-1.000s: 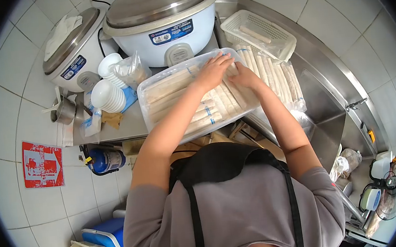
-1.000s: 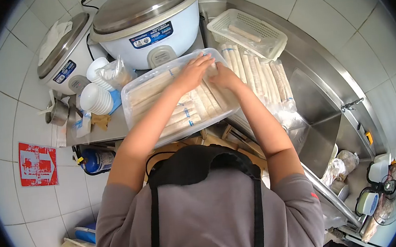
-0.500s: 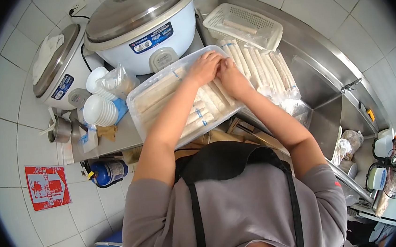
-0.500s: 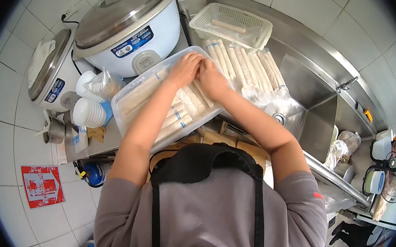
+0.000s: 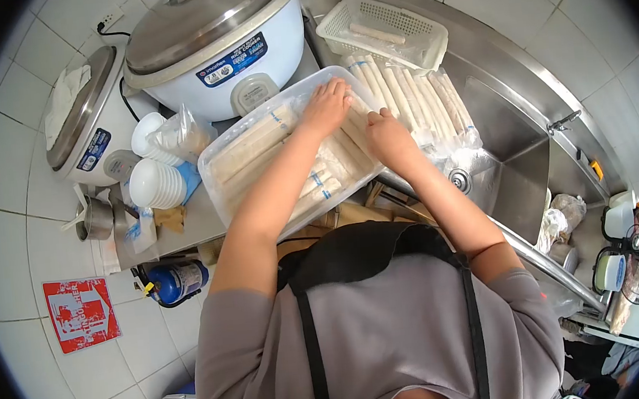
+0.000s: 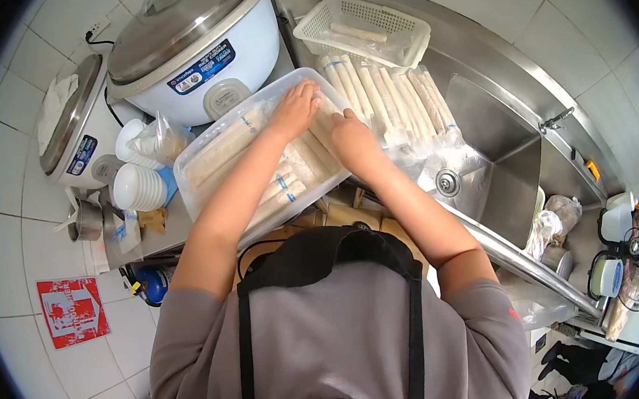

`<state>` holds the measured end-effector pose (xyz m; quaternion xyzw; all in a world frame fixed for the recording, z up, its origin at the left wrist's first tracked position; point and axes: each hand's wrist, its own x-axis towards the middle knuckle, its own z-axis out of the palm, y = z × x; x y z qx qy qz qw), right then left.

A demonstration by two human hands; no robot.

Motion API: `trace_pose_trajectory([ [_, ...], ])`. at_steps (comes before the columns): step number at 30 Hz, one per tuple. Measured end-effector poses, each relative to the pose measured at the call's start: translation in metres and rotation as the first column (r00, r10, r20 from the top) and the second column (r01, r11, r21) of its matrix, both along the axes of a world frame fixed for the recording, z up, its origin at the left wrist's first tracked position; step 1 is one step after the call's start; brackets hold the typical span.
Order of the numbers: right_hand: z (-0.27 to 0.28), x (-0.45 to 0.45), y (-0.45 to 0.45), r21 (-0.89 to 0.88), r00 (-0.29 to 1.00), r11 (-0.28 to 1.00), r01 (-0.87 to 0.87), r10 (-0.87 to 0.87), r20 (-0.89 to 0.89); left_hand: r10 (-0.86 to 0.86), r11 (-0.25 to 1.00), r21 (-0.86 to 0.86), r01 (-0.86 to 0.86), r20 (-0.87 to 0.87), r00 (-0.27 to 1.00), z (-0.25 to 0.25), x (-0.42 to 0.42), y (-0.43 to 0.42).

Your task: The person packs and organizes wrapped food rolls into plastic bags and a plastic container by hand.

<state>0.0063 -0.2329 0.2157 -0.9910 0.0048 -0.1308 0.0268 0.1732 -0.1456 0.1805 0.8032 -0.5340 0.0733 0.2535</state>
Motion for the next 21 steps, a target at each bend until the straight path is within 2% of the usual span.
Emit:
trace_pose_trajectory([
  [1,0.004,-0.001,-0.001,-0.026,0.999,0.999,-0.038,0.038,-0.001,0.039,0.999,0.019,-0.038,-0.034,0.999,-0.003,-0.003,-0.002],
  [3,0.012,-0.001,0.003,0.074,0.986,0.997,0.026,-0.014,-0.166,0.123,0.992,0.05,-0.119,-0.094,0.988,-0.006,-0.008,-0.009],
  [4,0.015,0.0,0.004,0.119,0.968,0.991,0.063,-0.032,-0.247,0.185,0.982,0.046,-0.182,-0.068,0.98,-0.006,-0.016,-0.014],
  [6,0.018,-0.004,-0.018,0.425,0.987,0.902,-0.075,0.007,0.159,0.305,0.952,0.028,-0.305,-0.013,0.952,-0.009,-0.037,-0.021],
  [7,0.018,-0.009,-0.031,0.54,0.937,0.822,-0.181,-0.022,0.348,0.28,0.959,0.047,-0.279,-0.016,0.96,-0.008,-0.046,-0.02],
  [8,0.012,-0.007,-0.042,0.71,0.914,0.697,-0.1,-0.217,0.341,0.254,0.966,0.062,-0.253,-0.021,0.967,-0.008,-0.056,-0.022],
  [9,0.003,-0.004,-0.052,0.75,0.91,0.661,-0.036,-0.289,0.299,0.228,0.971,0.081,-0.225,-0.029,0.973,-0.007,-0.064,-0.023],
  [10,-0.009,-0.003,-0.053,0.814,0.928,0.579,-0.041,-0.279,0.245,0.196,0.98,0.028,-0.195,-0.039,0.98,-0.006,-0.066,-0.023],
  [12,-0.031,-0.003,-0.046,0.895,0.963,0.445,-0.005,-0.24,0.125,0.233,0.97,0.076,-0.232,-0.013,0.972,-0.008,-0.069,-0.027],
  [13,-0.033,-0.002,-0.038,0.914,0.976,0.404,0.031,-0.211,0.06,0.252,0.963,0.098,-0.251,0.003,0.968,-0.007,-0.069,-0.029],
  [14,-0.029,-0.003,-0.04,0.946,0.981,0.31,0.098,-0.188,-0.04,0.258,0.96,0.112,-0.256,-0.007,0.966,-0.007,-0.07,-0.031],
  [17,-0.04,-0.003,-0.047,0.896,0.989,0.439,0.059,-0.151,0.009,0.275,0.955,0.128,-0.268,-0.037,0.961,-0.001,-0.074,-0.031],
  [20,-0.015,-0.014,-0.06,0.872,0.998,0.489,0.019,0.048,-0.049,0.273,0.959,0.096,-0.266,-0.065,0.96,-0.004,-0.073,-0.035],
  [21,-0.014,-0.014,-0.061,0.843,0.996,0.537,0.029,0.054,-0.069,0.276,0.958,0.11,-0.267,-0.078,0.958,-0.003,-0.074,-0.034],
])
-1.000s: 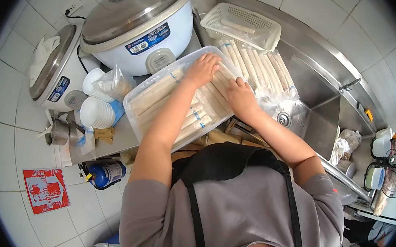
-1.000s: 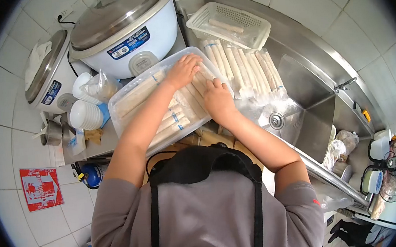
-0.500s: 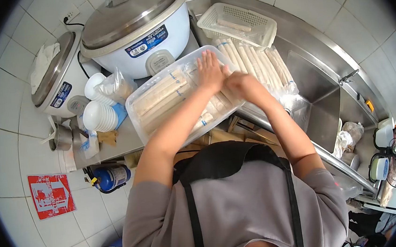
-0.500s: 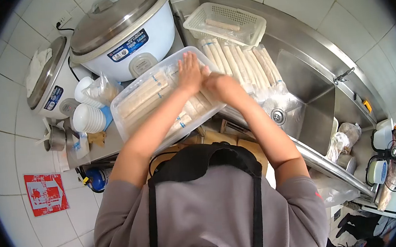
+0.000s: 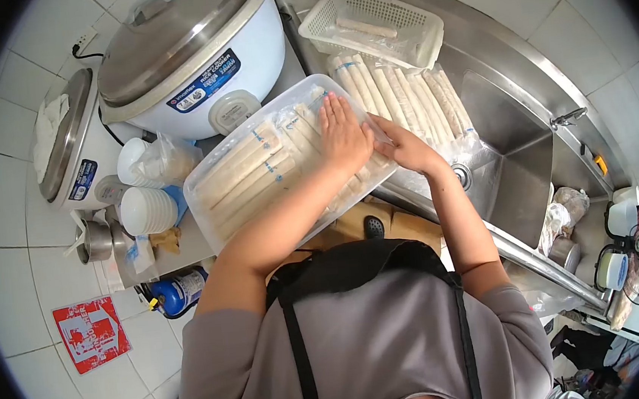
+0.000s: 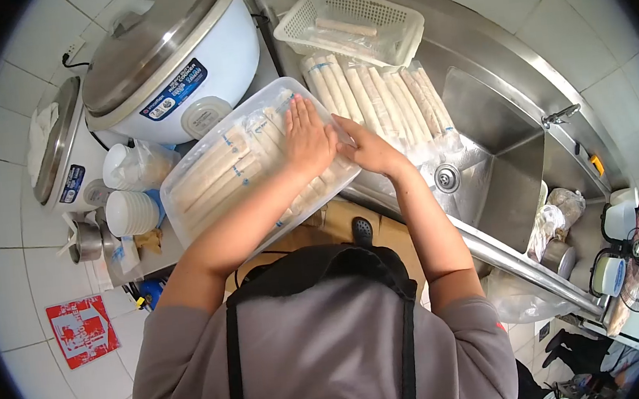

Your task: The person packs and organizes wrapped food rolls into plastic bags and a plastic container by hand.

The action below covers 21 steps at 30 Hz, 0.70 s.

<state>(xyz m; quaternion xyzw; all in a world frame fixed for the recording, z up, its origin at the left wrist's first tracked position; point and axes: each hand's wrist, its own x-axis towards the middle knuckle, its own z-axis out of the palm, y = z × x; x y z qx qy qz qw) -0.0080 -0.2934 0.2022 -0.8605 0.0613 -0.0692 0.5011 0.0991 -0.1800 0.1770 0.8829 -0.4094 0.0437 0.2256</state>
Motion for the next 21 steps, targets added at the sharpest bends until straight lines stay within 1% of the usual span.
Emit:
trace_pose_trajectory([
  [1,0.001,0.002,-0.001,-0.057,1.0,0.998,-0.012,0.011,-0.012,0.003,1.0,0.008,-0.003,-0.011,1.0,0.002,0.001,0.0],
  [2,0.002,0.003,-0.001,-0.111,0.999,0.994,-0.024,0.021,-0.026,0.013,0.996,0.089,-0.014,0.013,1.0,0.004,0.0,0.0],
  [4,0.011,0.012,0.0,-0.137,0.984,0.99,-0.027,0.003,-0.178,0.021,0.968,0.247,-0.039,0.073,0.997,0.006,0.0,-0.005],
  [5,0.013,0.008,0.004,-0.143,0.965,0.989,-0.023,-0.016,-0.263,0.037,0.964,0.258,-0.059,0.09,0.995,0.003,-0.006,-0.003],
  [6,0.015,0.003,0.011,-0.174,0.965,0.985,0.011,-0.056,-0.256,0.051,0.961,0.265,-0.079,0.11,0.993,-0.001,-0.011,-0.004],
  [7,0.019,0.006,0.015,-0.217,0.968,0.975,0.046,-0.098,-0.232,0.068,0.961,0.258,-0.104,0.145,0.987,-0.001,-0.007,-0.007],
  [8,0.023,0.009,0.017,-0.26,0.97,0.963,0.074,-0.13,-0.206,0.044,0.973,0.221,-0.071,0.123,0.991,0.0,-0.001,-0.009],
  [11,0.024,0.007,0.016,-0.206,0.962,0.977,0.049,-0.102,-0.252,0.007,0.993,0.117,-0.009,0.014,1.0,-0.01,0.005,0.003],
  [13,0.012,0.008,0.015,-0.208,0.978,0.975,0.076,-0.113,-0.173,-0.003,1.0,0.012,0.004,-0.052,0.999,-0.007,0.016,0.006],
  [16,0.002,0.008,0.016,-0.24,0.983,0.962,0.13,-0.157,-0.094,0.11,0.992,0.053,-0.114,0.076,0.991,-0.01,0.02,0.01],
  [19,-0.005,0.006,0.016,-0.232,0.984,0.964,0.129,-0.154,-0.093,0.116,0.993,0.015,-0.116,-0.003,0.993,-0.015,0.021,0.007],
  [21,-0.002,0.006,0.015,-0.212,0.984,0.97,0.119,-0.144,-0.108,0.123,0.99,0.066,-0.121,-0.023,0.992,-0.014,0.024,0.006],
])
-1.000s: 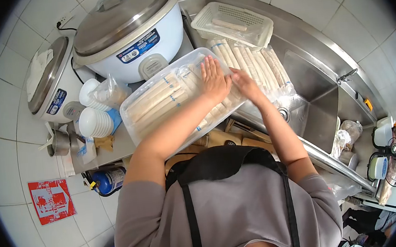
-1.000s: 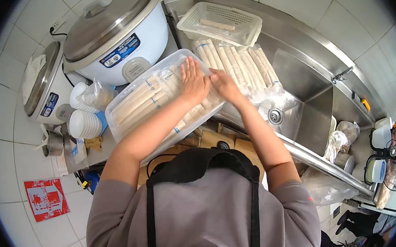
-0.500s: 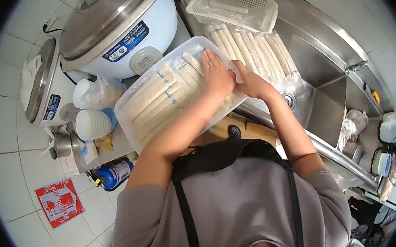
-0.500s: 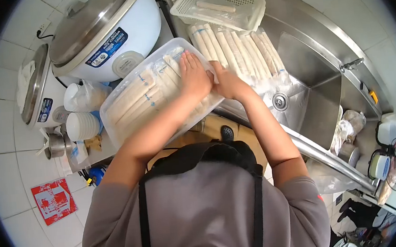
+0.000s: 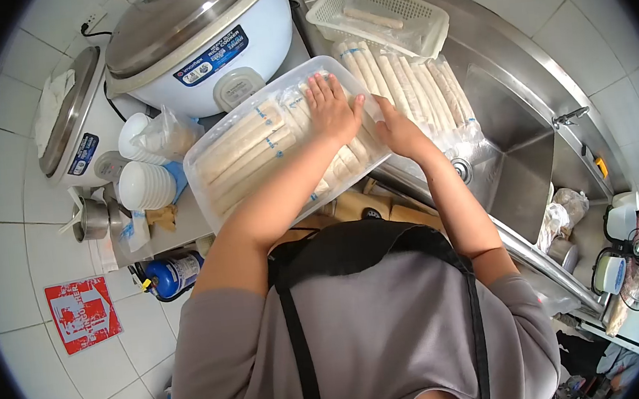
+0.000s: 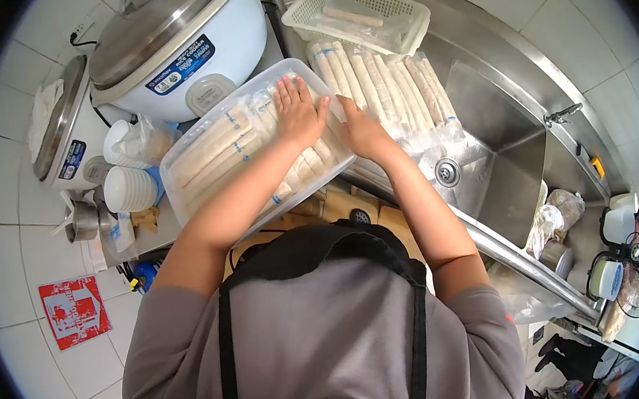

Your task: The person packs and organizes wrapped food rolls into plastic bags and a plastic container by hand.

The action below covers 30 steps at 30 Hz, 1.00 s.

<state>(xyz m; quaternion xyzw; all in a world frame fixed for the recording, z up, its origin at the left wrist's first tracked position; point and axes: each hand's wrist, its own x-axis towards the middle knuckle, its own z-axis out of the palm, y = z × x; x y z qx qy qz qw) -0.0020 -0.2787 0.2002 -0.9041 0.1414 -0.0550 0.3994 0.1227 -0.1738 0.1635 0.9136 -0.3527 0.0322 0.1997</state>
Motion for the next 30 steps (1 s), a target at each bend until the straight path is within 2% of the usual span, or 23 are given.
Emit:
trace_pose_trajectory([
  [3,0.007,0.0,-0.003,0.02,0.997,0.999,-0.025,0.026,-0.066,0.002,0.999,0.04,0.001,-0.063,0.998,0.002,0.001,0.0],
  [6,0.019,0.001,0.003,-0.179,0.998,0.983,0.035,-0.025,0.059,-0.038,0.993,0.112,0.045,-0.063,0.997,0.013,0.005,0.001],
  [8,0.033,0.007,0.003,-0.223,0.982,0.975,0.011,0.032,0.186,-0.057,0.983,0.167,0.069,-0.077,0.995,0.023,0.002,0.006],
  [11,0.063,0.017,0.018,-0.209,0.955,0.976,-0.056,0.114,0.275,-0.154,0.986,0.012,0.169,-0.347,0.925,0.044,0.023,0.022],
  [12,0.069,0.017,0.024,-0.2,0.944,0.976,-0.089,0.146,0.294,-0.186,0.981,-0.006,0.192,-0.267,0.945,0.04,0.036,0.031],
  [13,0.072,0.016,0.03,-0.19,0.935,0.974,-0.121,0.176,0.307,-0.216,0.976,-0.051,0.21,-0.272,0.938,0.053,0.038,0.053],
  [15,0.073,0.018,0.043,-0.111,0.925,0.955,-0.274,0.293,0.242,-0.282,0.958,-0.137,0.253,-0.279,0.918,0.099,0.035,0.116],
  [17,0.068,0.024,0.055,-0.085,0.881,0.9,-0.427,0.435,0.188,-0.14,0.99,-0.065,0.129,-0.222,0.965,0.119,0.027,0.172],
  [19,0.051,0.032,0.066,-0.111,0.797,0.808,-0.579,0.589,0.13,-0.077,0.987,0.091,0.13,-0.439,0.895,0.119,0.017,0.214],
  [21,0.042,0.039,0.076,-0.147,0.83,0.817,-0.558,0.551,-0.089,-0.12,0.986,0.033,0.161,-0.522,0.844,0.102,-0.006,0.241],
  [23,0.026,0.049,0.08,-0.187,0.815,0.805,-0.564,0.505,-0.283,-0.147,0.989,-0.053,0.139,-0.471,0.87,0.084,-0.027,0.251],
  [27,0.017,0.048,0.082,-0.052,0.813,0.83,-0.556,0.529,-0.246,-0.166,0.975,-0.186,0.12,-0.256,0.952,0.07,-0.043,0.25],
  [30,0.014,0.048,0.079,0.001,0.818,0.827,-0.562,0.556,-0.151,-0.106,0.987,-0.135,0.084,-0.169,0.98,0.067,-0.044,0.244],
])
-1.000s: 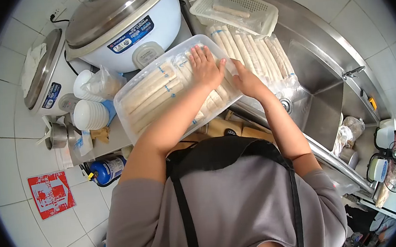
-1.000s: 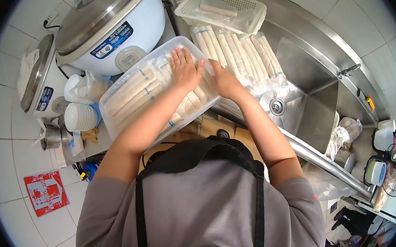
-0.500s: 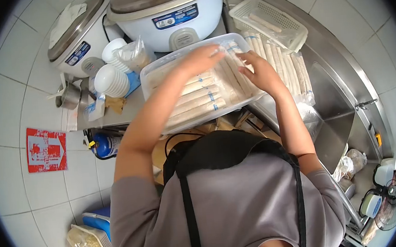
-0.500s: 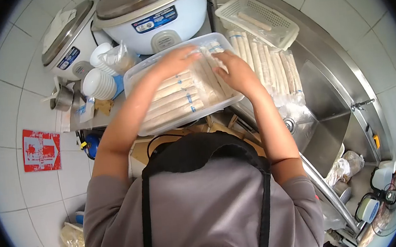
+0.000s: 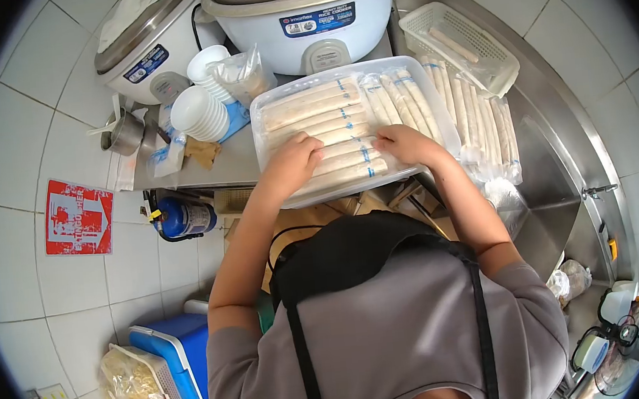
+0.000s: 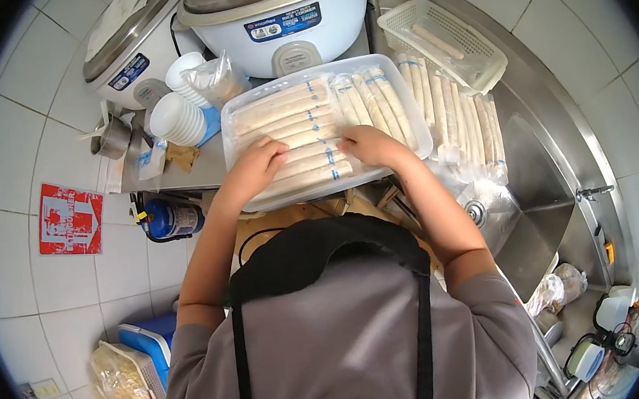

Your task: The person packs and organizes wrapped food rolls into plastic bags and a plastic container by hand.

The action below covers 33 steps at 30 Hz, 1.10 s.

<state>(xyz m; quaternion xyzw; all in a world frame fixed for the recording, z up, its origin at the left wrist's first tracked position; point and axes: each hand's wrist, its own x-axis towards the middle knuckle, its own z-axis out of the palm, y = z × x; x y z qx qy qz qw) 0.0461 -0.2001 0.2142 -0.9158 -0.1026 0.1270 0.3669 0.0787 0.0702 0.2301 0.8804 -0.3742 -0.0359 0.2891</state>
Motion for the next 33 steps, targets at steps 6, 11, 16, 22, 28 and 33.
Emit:
trace_pose_trajectory([
  [6,0.003,-0.01,0.0,0.346,0.996,0.935,0.076,-0.053,-0.075,0.033,0.998,0.049,-0.029,-0.078,0.996,0.003,0.002,-0.009],
  [11,0.01,-0.025,0.008,0.502,0.995,0.86,0.093,-0.104,-0.007,-0.039,0.985,0.151,0.077,-0.243,0.969,0.019,0.019,-0.014],
  [16,0.035,-0.03,0.009,0.437,0.981,0.898,-0.044,-0.043,0.187,-0.124,0.95,0.194,0.246,-0.487,0.864,0.023,0.037,-0.026],
  [22,0.034,-0.027,-0.009,0.374,0.993,0.922,0.1,-0.115,0.016,-0.134,0.889,0.265,0.373,-0.628,0.766,0.025,0.053,-0.042],
  [28,0.031,-0.031,-0.012,0.279,0.917,0.935,0.218,-0.294,0.27,-0.09,0.908,0.309,0.284,-0.517,0.851,0.021,0.049,-0.041],
  [33,0.042,-0.011,0.011,0.071,0.907,0.996,-0.059,0.023,0.421,0.0,0.881,0.365,0.301,-0.636,0.771,0.019,0.068,-0.041],
])
